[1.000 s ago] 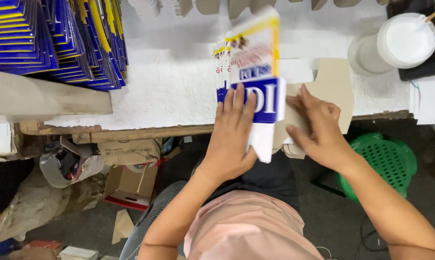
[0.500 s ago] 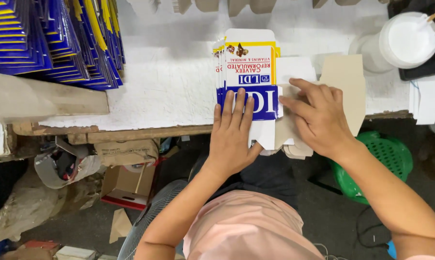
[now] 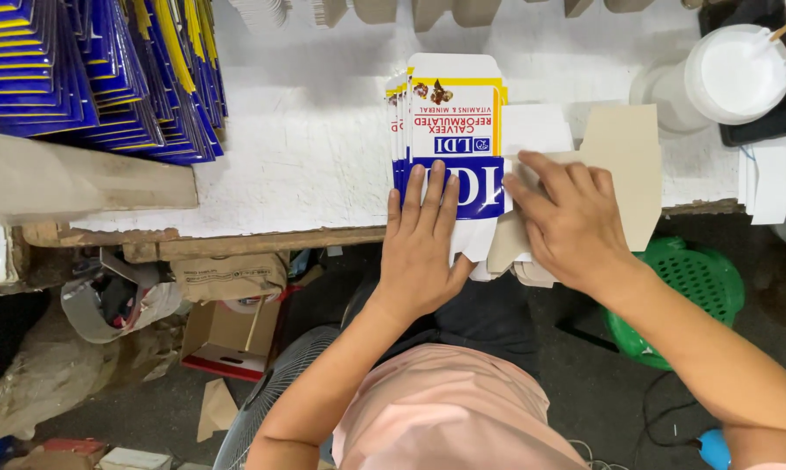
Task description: The person applies glue to cardboard cutouts and presses them onto product boxes before gathering the finished boxes into a stack.
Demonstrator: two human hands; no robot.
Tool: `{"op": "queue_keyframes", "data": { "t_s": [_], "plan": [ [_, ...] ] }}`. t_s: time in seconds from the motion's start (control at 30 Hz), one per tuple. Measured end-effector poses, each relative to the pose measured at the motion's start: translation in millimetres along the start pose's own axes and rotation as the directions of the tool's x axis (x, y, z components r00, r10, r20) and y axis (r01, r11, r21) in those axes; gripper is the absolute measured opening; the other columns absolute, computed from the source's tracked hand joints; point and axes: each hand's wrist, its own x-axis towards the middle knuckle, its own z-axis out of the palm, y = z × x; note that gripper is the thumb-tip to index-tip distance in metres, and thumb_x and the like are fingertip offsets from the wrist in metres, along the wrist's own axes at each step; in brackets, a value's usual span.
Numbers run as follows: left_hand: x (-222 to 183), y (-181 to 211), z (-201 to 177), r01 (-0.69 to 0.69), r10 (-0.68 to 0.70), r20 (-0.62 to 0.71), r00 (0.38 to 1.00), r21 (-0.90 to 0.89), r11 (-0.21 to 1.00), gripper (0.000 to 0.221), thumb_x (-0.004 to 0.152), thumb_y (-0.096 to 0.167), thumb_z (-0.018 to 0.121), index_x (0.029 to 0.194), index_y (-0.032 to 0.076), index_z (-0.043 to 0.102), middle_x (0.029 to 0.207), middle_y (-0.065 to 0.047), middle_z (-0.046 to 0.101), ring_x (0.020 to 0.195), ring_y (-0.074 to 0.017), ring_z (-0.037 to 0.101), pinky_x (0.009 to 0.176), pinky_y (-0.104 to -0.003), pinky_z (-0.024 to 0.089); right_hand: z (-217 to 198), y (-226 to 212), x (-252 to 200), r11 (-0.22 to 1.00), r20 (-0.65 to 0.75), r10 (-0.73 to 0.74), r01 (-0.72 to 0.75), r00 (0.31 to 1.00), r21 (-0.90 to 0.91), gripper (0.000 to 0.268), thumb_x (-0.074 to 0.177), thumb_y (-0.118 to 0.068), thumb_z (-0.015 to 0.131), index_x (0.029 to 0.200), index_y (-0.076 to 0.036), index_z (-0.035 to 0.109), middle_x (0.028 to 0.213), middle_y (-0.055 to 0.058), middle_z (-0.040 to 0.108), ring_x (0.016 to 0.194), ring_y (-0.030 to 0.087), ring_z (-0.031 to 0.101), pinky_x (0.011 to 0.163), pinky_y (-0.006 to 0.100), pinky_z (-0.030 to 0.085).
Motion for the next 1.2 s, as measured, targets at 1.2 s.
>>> {"op": "queue_keyframes", "data": {
  "t_s": [1.2],
  "plan": [
    [9.7,19.3,0.0,0.068,-0.067,-0.014,0.998,0.276,0.959,0.082,0.094,0.050,0.060,0.157,0.003,0.038,0.165,-0.019,0.033,0.155,-0.0392,0.020,0.117,-0.074,0.011,45.6,12.7,-28.8,0.967,-0.024,0.216,-0.210,0.976,0.146,0.056,0.108,-0.012,0.043,0.159,0.009,0.028,0.163,0.017,0.045,0.152,0.037,0.037,0.115,0.064,0.027]
  ]
}}
